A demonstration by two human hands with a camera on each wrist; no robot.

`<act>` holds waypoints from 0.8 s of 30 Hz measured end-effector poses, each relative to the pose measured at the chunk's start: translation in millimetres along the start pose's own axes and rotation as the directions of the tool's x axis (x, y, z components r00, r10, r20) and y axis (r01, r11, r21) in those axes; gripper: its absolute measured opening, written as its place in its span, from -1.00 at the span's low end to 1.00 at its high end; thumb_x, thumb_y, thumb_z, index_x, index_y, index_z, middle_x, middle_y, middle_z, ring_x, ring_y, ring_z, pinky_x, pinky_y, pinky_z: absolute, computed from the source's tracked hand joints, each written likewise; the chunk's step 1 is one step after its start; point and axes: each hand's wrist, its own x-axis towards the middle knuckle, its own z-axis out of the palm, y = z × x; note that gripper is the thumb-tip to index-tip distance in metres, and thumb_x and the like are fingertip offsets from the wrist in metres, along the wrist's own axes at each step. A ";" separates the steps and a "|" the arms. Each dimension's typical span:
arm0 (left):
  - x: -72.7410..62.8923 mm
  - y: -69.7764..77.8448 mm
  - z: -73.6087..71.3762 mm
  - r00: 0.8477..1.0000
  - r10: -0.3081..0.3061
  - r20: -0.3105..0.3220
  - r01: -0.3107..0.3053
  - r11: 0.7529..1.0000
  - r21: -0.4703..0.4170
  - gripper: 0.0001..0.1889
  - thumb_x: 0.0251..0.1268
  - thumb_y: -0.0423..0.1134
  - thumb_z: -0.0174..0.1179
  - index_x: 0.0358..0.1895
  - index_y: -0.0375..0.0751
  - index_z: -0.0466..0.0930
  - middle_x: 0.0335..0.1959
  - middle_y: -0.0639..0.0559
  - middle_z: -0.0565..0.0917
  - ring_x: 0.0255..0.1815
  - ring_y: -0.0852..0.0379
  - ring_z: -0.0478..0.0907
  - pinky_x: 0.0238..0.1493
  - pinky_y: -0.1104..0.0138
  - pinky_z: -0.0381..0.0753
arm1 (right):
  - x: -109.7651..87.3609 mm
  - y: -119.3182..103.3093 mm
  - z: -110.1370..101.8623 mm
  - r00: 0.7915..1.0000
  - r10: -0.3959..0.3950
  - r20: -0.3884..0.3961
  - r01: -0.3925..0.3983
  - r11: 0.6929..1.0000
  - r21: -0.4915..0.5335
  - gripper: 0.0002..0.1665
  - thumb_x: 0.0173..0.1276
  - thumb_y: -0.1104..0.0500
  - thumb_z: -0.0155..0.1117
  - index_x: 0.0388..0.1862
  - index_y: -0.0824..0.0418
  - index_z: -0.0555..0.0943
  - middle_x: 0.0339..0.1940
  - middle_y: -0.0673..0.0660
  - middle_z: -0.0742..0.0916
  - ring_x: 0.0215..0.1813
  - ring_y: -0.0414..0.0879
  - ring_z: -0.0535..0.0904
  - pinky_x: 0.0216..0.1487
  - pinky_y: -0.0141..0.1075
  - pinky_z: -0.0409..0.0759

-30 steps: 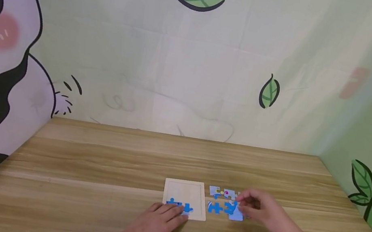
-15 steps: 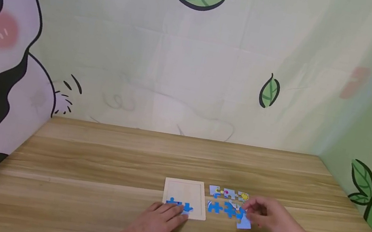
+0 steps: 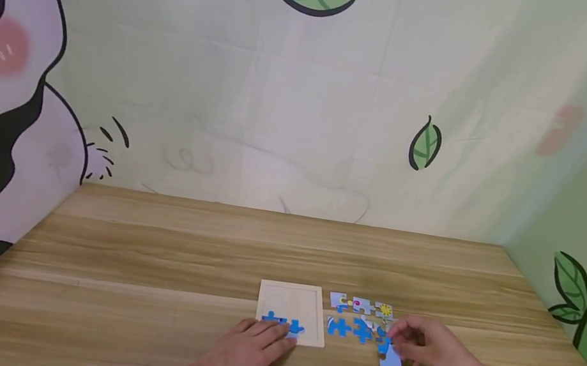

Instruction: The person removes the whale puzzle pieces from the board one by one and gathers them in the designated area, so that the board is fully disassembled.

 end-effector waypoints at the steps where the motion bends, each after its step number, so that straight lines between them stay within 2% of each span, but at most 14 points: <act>1: -0.1 0.0 0.0 1.000 0.000 -0.002 0.000 1.000 0.002 -0.38 0.41 0.30 -0.16 0.35 0.04 0.37 0.36 0.09 0.44 0.37 0.11 0.36 0.28 0.08 0.44 | 0.3 0.5 0.2 1.000 0.009 0.000 -0.009 1.000 -0.003 -0.82 0.33 0.30 0.21 -0.14 0.39 0.55 -0.36 0.13 0.64 -0.39 -0.33 0.50 -0.48 -0.39 0.58; 13: -0.6 1.2 -1.6 1.000 -0.008 0.022 0.008 1.000 0.004 -0.38 0.41 0.30 -0.17 0.36 0.05 0.36 0.37 0.08 0.43 0.38 0.10 0.35 0.30 0.07 0.43 | 2.5 3.3 8.5 0.996 0.060 -0.065 -0.067 0.992 -0.109 -0.85 0.28 0.28 0.27 -0.20 0.34 0.58 -0.41 0.04 0.63 -0.47 -0.37 0.43 -0.53 -0.44 0.50; 20: -0.6 1.5 -3.4 0.998 -0.014 0.066 0.015 1.000 -0.015 -0.35 0.41 0.32 -0.23 0.40 0.06 0.31 0.43 0.08 0.37 0.44 0.09 0.30 0.34 0.03 0.39 | 3.6 3.0 11.3 0.993 0.012 -0.117 -0.039 0.972 -0.233 -0.89 0.21 0.25 0.35 -0.30 0.23 0.61 -0.43 -0.06 0.62 -0.38 -0.44 0.40 -0.38 -0.47 0.47; 24: -0.7 0.9 -3.4 0.997 -0.011 0.071 0.011 1.000 -0.007 -0.34 0.42 0.33 -0.25 0.41 0.05 0.30 0.43 0.08 0.36 0.44 0.08 0.29 0.36 0.04 0.38 | 4.0 2.4 12.8 0.992 0.019 -0.124 -0.048 0.970 -0.239 -0.88 0.20 0.23 0.37 -0.31 0.22 0.61 -0.43 -0.06 0.61 -0.38 -0.43 0.39 -0.37 -0.48 0.47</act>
